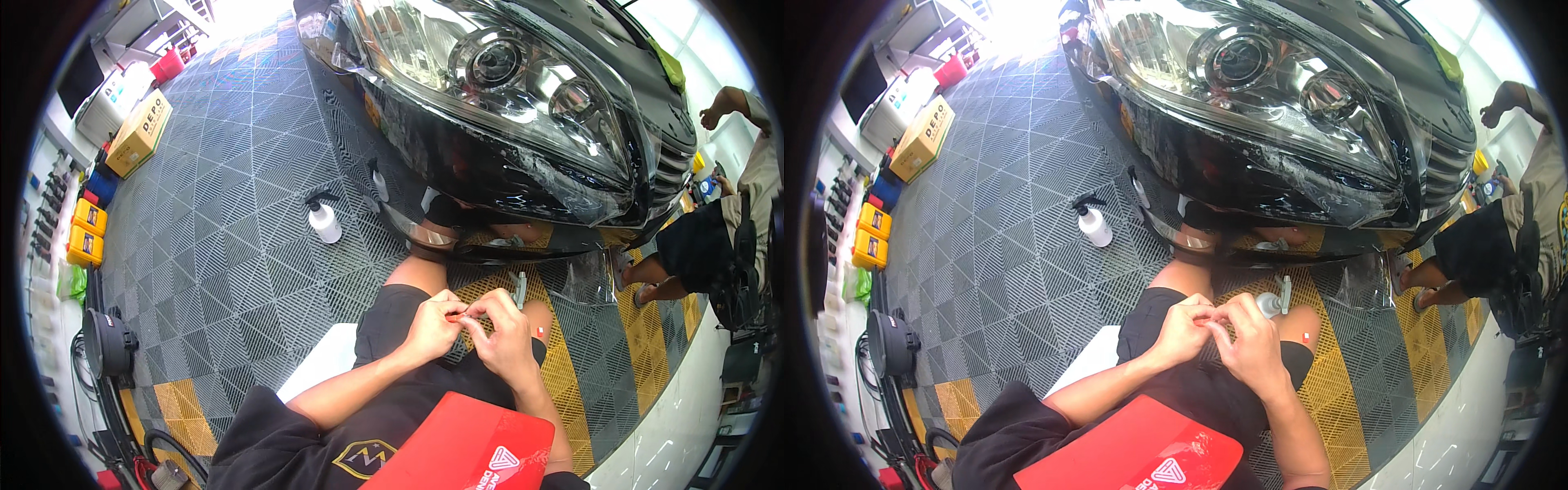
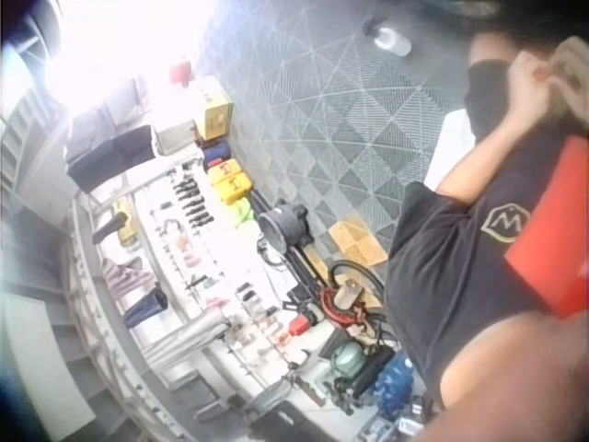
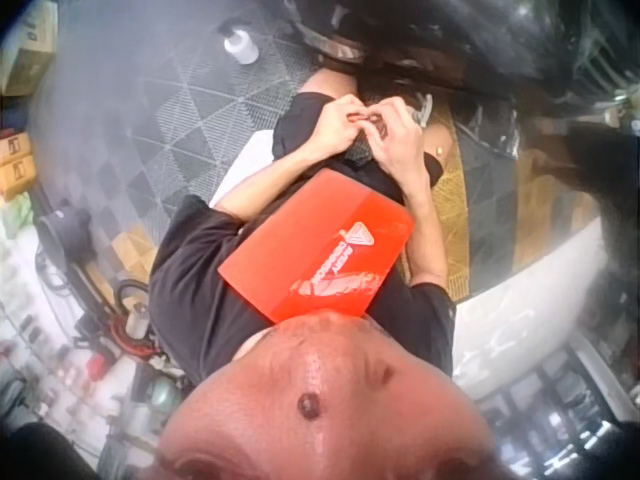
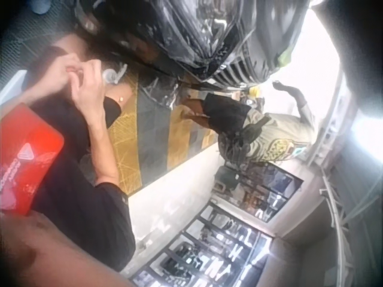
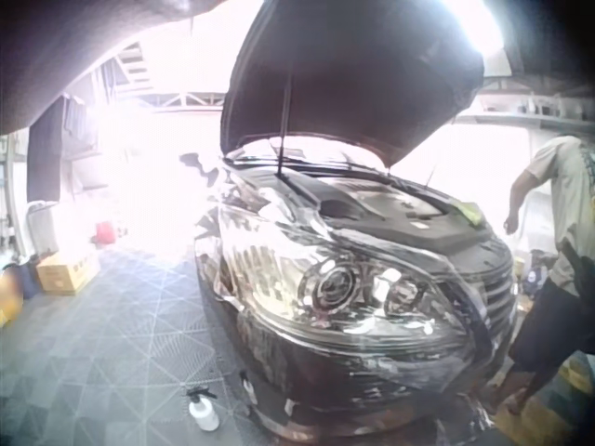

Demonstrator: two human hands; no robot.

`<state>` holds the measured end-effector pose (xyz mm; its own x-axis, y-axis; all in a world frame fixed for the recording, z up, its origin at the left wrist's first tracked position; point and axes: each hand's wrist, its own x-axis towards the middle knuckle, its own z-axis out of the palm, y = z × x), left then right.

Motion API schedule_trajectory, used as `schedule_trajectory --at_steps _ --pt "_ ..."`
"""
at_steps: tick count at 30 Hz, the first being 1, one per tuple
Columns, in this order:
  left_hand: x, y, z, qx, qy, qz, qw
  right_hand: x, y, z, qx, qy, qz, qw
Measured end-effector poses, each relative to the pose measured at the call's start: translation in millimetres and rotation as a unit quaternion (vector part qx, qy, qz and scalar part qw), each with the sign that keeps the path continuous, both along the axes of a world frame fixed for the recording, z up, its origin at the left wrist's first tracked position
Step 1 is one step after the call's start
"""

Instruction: The person applies a protective film to a car's headlight using a red squeegee and a spray bottle. They smooth the film, trim the edges with a knife, and use a small tool to tuck the film into the crevices.

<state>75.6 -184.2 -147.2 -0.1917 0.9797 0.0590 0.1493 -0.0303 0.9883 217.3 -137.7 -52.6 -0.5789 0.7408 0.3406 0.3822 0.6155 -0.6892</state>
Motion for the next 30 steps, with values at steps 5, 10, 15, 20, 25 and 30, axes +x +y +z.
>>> schedule_trajectory --at_steps 5,10,15,20,25,30 --pt "-2.2 1.8 3.4 0.004 0.028 0.002 1.000 0.2 3.8 -1.8 -0.047 0.025 -0.007 0.999" --pt "-4.0 1.0 9.5 -0.017 0.040 -0.003 0.999 2.8 6.9 1.0 -0.048 0.028 -0.020 0.998" --pt "-0.9 -0.1 7.1 -0.007 0.043 0.000 0.999 0.7 4.8 -2.3 -0.025 0.015 -0.030 0.999" --pt "1.0 0.2 6.3 -0.019 0.046 0.003 0.999 0.2 3.8 -4.8 -0.013 -0.012 -0.039 0.999" --pt "1.7 0.4 14.6 -0.047 0.056 -0.002 0.997 -1.0 3.2 -7.5 0.017 -0.017 -0.046 0.999" --pt "1.7 1.3 14.4 -0.058 0.051 -0.011 0.997 -1.9 4.0 -8.9 0.025 -0.029 -0.049 0.998"
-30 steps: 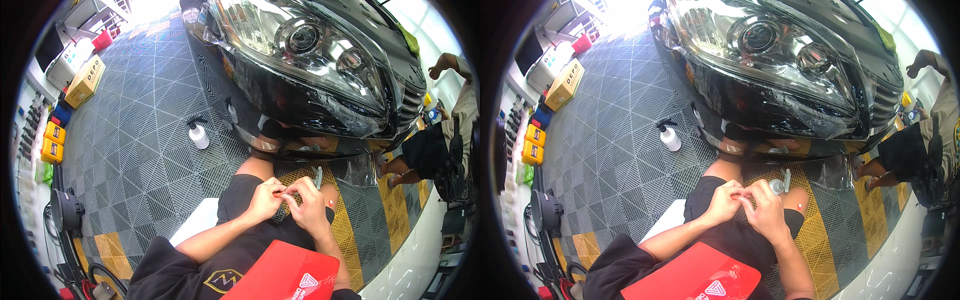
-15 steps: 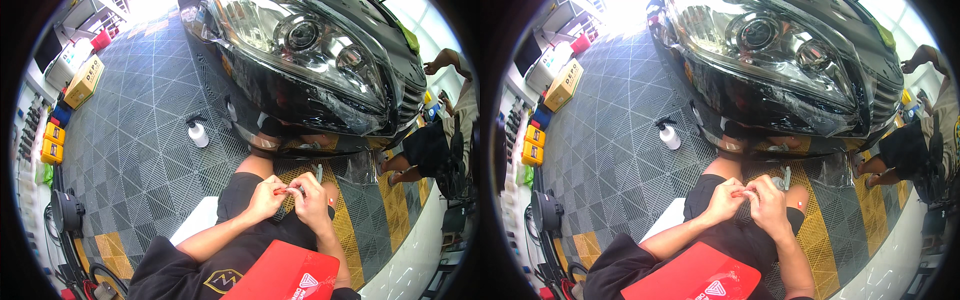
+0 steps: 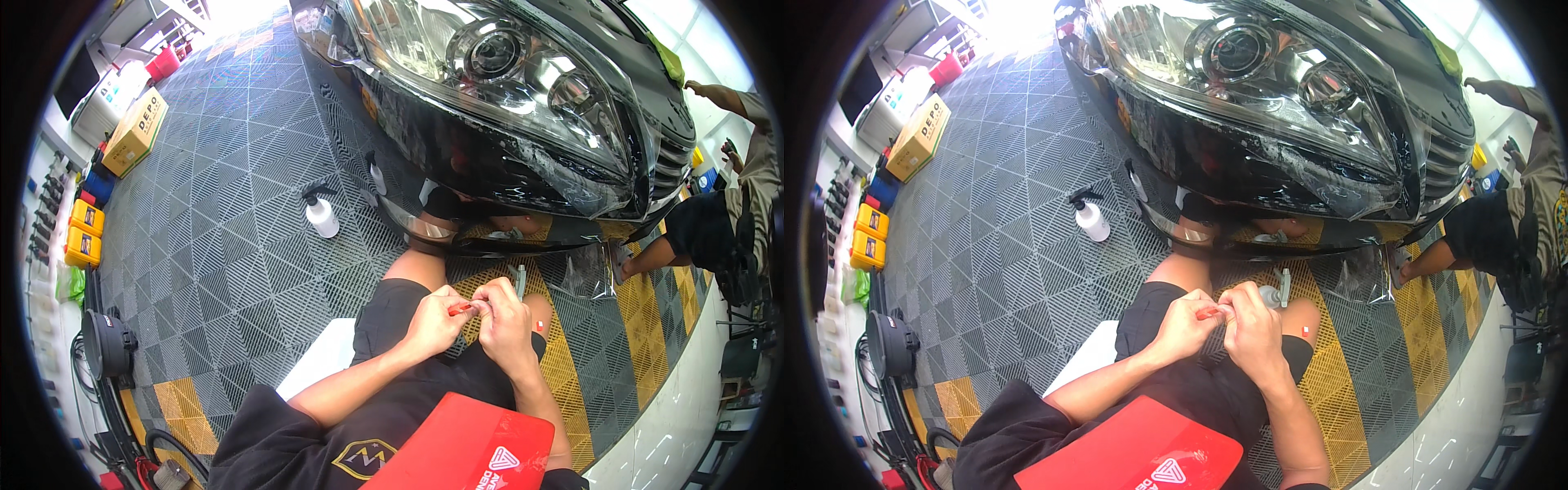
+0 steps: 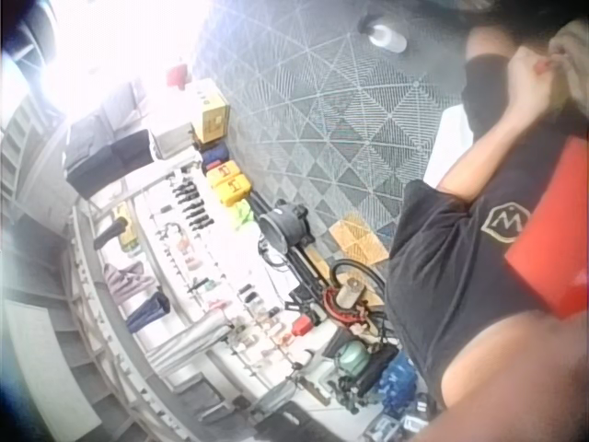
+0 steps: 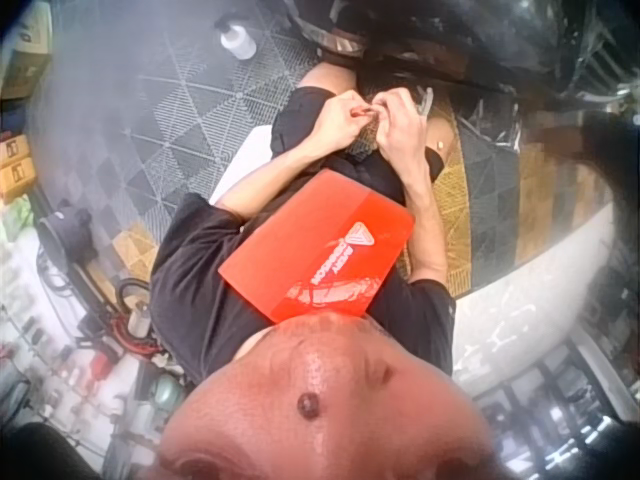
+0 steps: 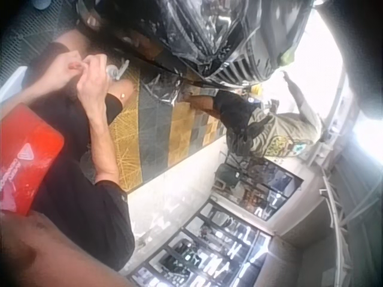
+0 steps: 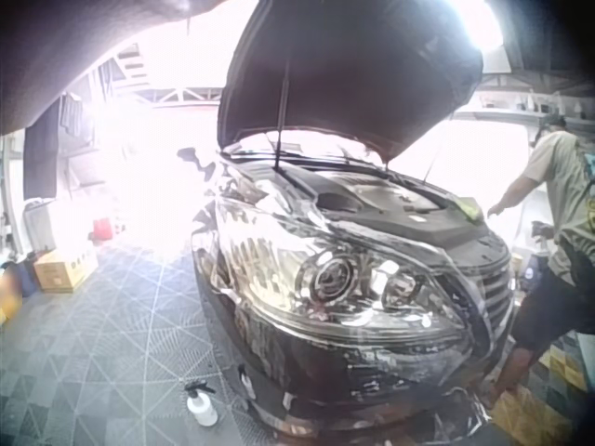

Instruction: The person applies a protective film to a car's headlight using a red squeegee and a spray bottle. They smooth the film, trim the edges with a knife, and use a small tool to tuck the film into the crevices.

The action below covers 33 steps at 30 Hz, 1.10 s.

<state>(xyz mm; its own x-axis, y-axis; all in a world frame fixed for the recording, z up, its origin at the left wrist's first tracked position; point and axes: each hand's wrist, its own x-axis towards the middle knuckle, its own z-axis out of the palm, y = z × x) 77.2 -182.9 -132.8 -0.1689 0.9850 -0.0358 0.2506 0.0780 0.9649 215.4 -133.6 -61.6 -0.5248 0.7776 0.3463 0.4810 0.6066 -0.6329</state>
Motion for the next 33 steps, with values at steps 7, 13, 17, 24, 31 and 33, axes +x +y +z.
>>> schedule_trajectory --at_steps 7,13,17,24,31,33 --pt "0.3 0.0 -2.8 -0.010 -0.002 0.000 1.000 0.3 0.2 -0.8 0.001 -0.009 0.005 1.000" --pt "3.0 3.0 -10.1 0.009 0.006 0.008 1.000 5.6 3.8 -4.1 0.016 -0.040 0.008 0.999" --pt "3.8 1.6 -2.6 0.007 -0.017 -0.002 1.000 6.6 3.8 -7.8 0.008 -0.023 0.008 1.000" --pt "3.3 0.1 1.7 0.000 -0.025 -0.002 1.000 8.6 5.7 1.3 -0.051 0.004 -0.014 0.999" --pt "4.2 0.7 2.0 0.012 -0.012 -0.005 1.000 11.6 11.8 0.0 -0.072 0.012 0.036 0.997" --pt "3.4 1.1 2.0 0.012 -0.003 -0.012 1.000 13.6 14.2 -3.8 -0.079 0.020 0.039 0.996"
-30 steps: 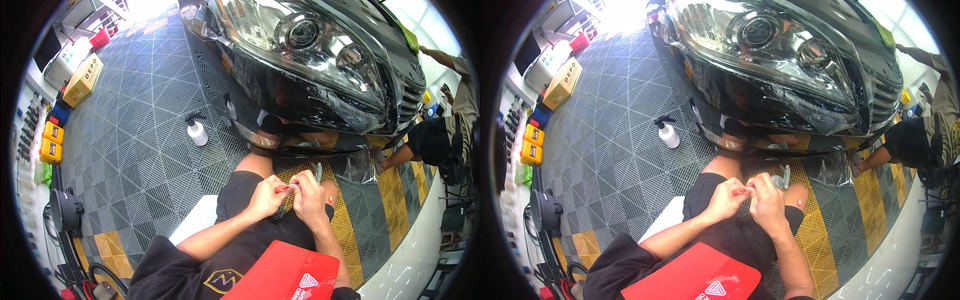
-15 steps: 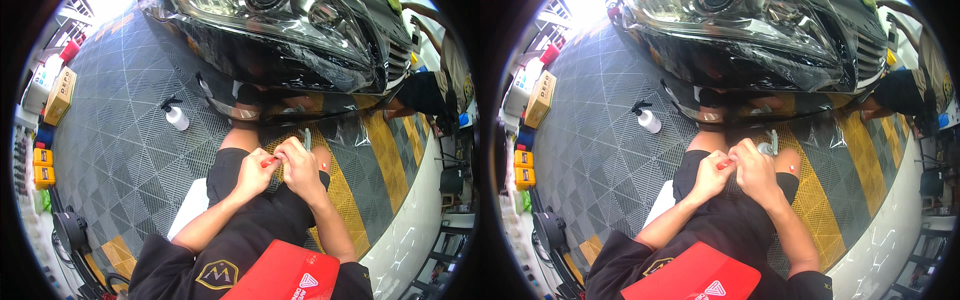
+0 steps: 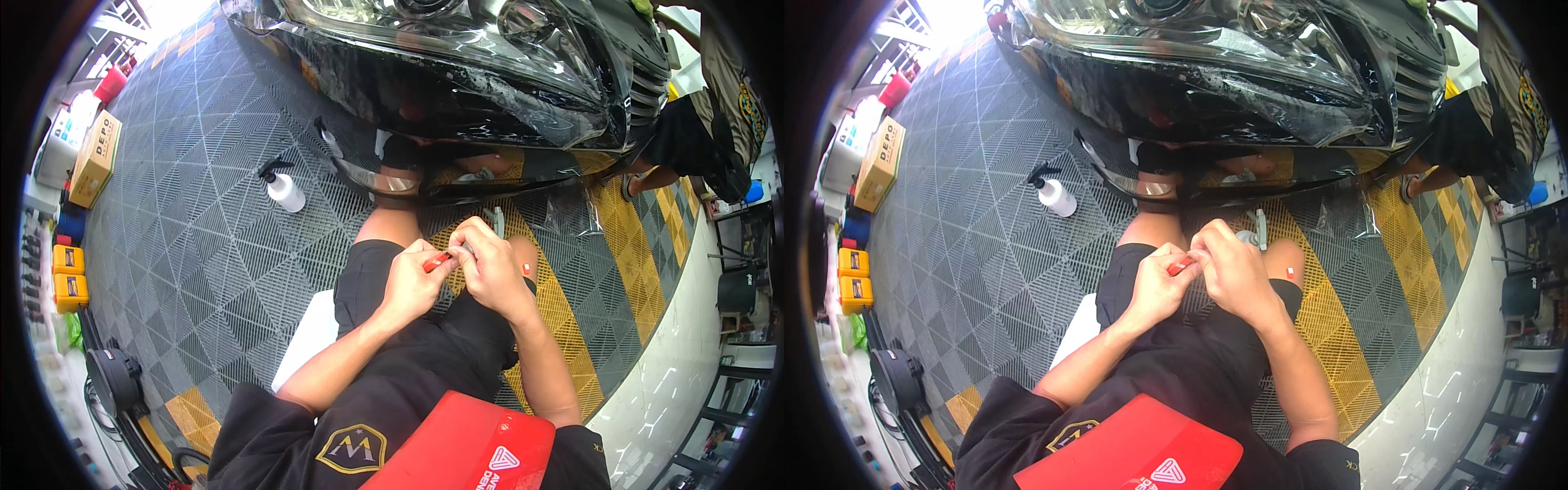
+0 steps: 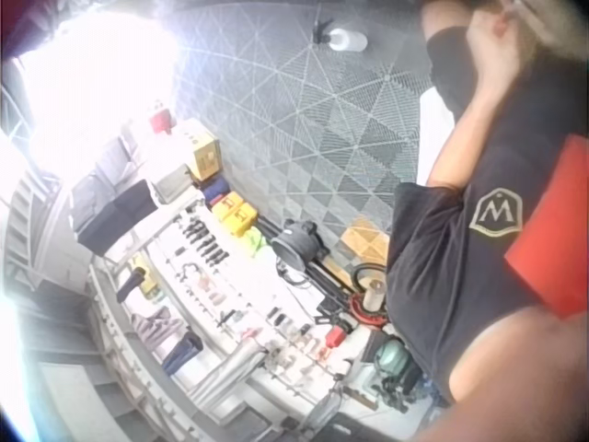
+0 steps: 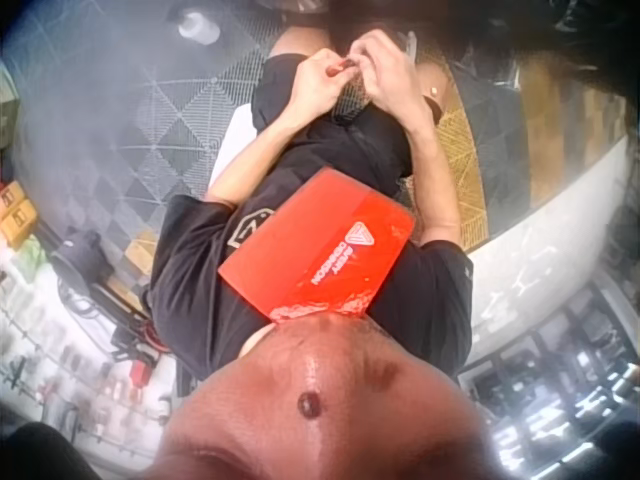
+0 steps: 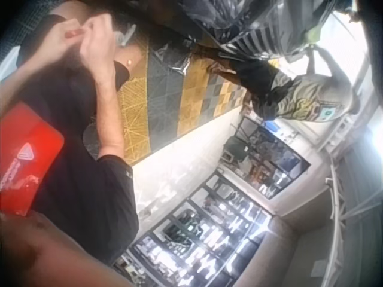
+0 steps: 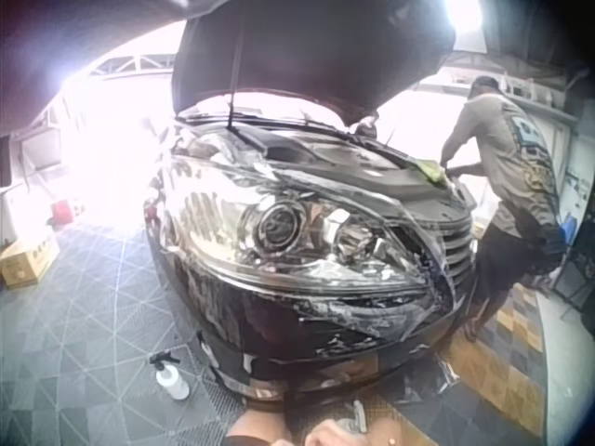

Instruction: The person applies a protective film to a car's headlight using a red squeegee and a spray bottle. They smooth the film, trim the edges with a knife, and use a small tool to tuck the film into the crevices.

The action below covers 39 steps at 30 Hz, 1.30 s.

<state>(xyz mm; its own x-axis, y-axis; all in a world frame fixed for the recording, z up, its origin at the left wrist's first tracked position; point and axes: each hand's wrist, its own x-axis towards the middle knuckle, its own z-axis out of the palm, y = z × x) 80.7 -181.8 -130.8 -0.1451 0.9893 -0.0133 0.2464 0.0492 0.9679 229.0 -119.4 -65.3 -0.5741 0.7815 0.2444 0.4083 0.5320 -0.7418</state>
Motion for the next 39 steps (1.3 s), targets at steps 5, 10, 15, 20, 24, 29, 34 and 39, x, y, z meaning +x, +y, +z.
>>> schedule_trajectory --at_steps 5,10,15,20,24,29,34,39 --pt "0.2 -0.1 -1.7 -0.014 -0.006 0.005 1.000 -0.4 -1.8 2.9 0.020 -0.021 0.004 1.000" --pt "-2.0 1.8 -13.3 -0.009 0.008 0.002 1.000 2.9 -1.1 4.1 0.027 -0.028 0.045 0.998" --pt "-2.0 1.3 -15.7 -0.015 0.008 -0.003 1.000 -2.1 -3.6 0.3 -0.008 0.005 0.026 1.000" --pt "-0.1 -0.1 -13.2 -0.015 -0.009 0.012 1.000 -1.2 -2.6 -1.7 -0.013 0.000 0.017 1.000" --pt "0.3 -0.4 -14.5 -0.012 -0.015 0.011 1.000 -1.6 -4.3 0.0 -0.011 -0.012 0.002 1.000" --pt "-0.6 -0.3 -10.9 -0.014 -0.021 0.000 1.000 -1.6 -4.8 13.2 -0.006 -0.029 -0.036 0.999" --pt "-1.5 -1.3 -10.4 -0.023 -0.019 -0.019 0.999 9.1 6.6 26.7 -0.066 0.016 -0.051 0.996" --pt "0.8 -1.7 -13.9 -0.004 -0.065 -0.022 0.998 25.9 18.5 41.3 -0.138 0.030 -0.033 0.989"
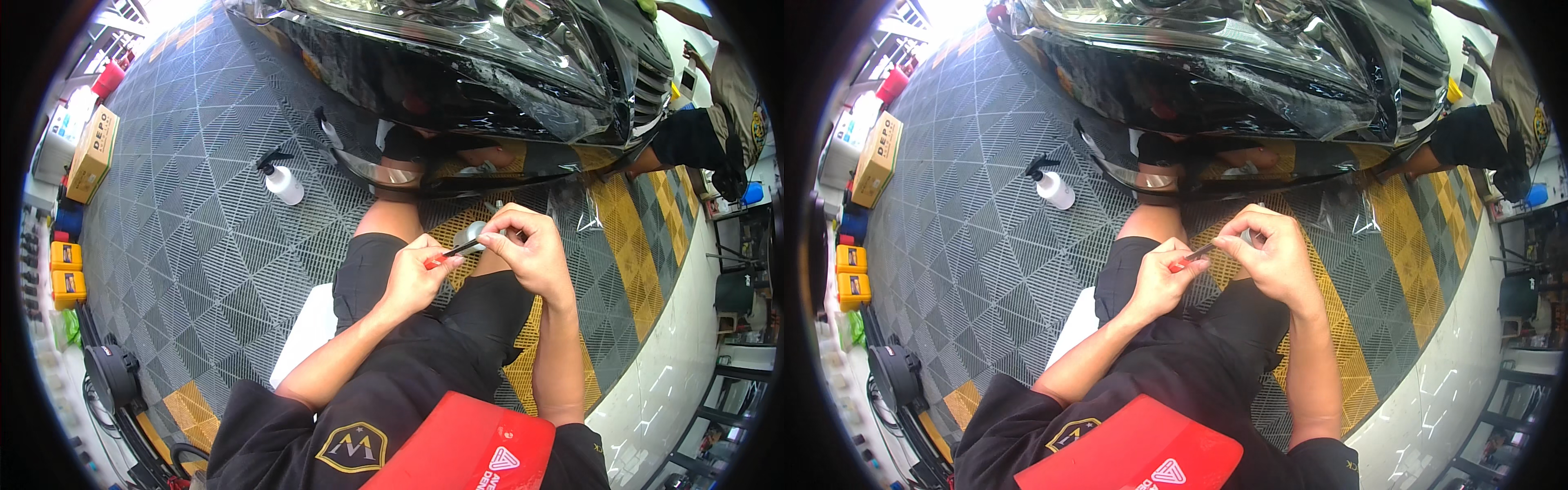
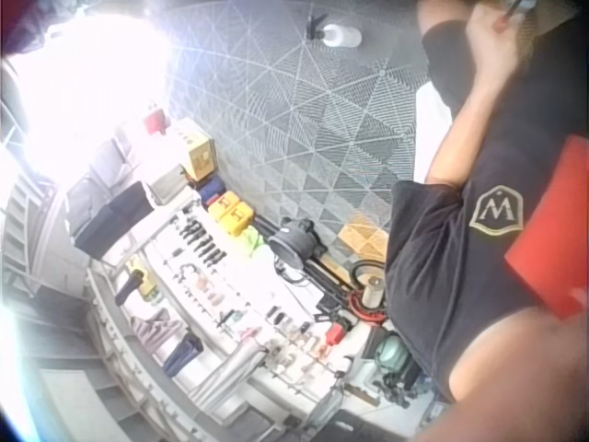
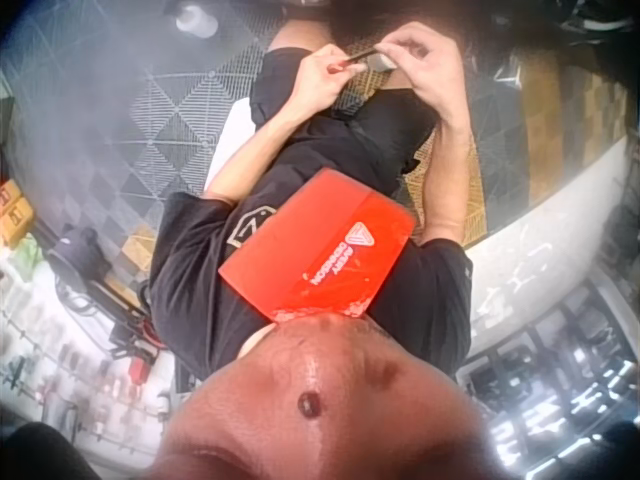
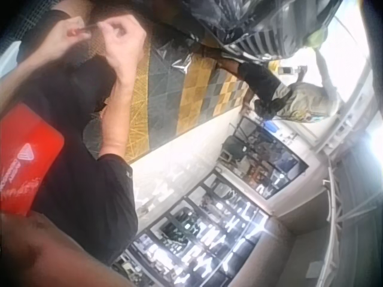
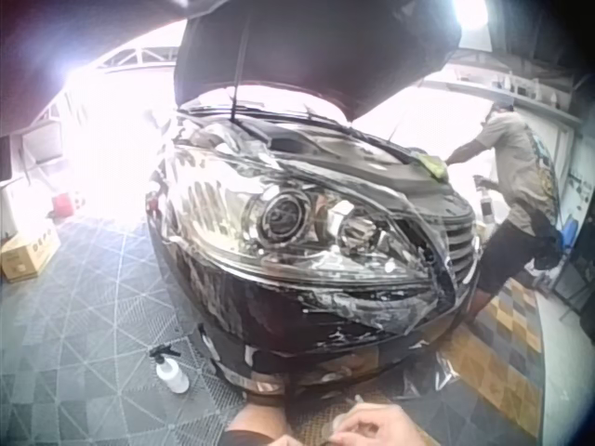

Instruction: The person applies a protective film to a car's headlight using a red squeegee and a spray bottle. They smooth the film, trim the edges with a knife, and use a small tool to tuck the film into the crevices.

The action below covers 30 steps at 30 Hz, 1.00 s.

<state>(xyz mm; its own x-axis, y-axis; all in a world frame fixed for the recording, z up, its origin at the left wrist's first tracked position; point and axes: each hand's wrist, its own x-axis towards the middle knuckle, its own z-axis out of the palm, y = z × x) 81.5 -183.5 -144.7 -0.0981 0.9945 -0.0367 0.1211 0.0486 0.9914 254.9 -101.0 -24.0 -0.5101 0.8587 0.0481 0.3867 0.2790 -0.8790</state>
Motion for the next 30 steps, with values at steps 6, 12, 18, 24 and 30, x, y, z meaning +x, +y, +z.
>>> schedule_trajectory --at_steps 6,12,18,24,30 --pt "1.7 0.1 0.6 -0.009 -0.008 0.002 1.000 -8.1 -8.7 -0.7 0.046 -0.033 -0.008 0.998" --pt "-0.4 0.9 0.3 -0.001 0.022 0.009 1.000 -7.8 -13.6 4.0 0.088 -0.016 -0.012 0.996" --pt "-2.9 3.4 -14.5 0.053 -0.181 -0.056 0.980 7.2 -14.1 27.4 0.026 0.108 -0.044 0.993" --pt "-3.7 8.4 -20.3 0.104 -0.231 -0.070 0.965 -1.2 -30.0 19.0 0.013 0.199 -0.084 0.976" --pt "-7.8 7.8 -10.2 0.135 -0.116 -0.104 0.979 -6.0 -20.7 4.6 -0.248 0.249 -0.017 0.936"
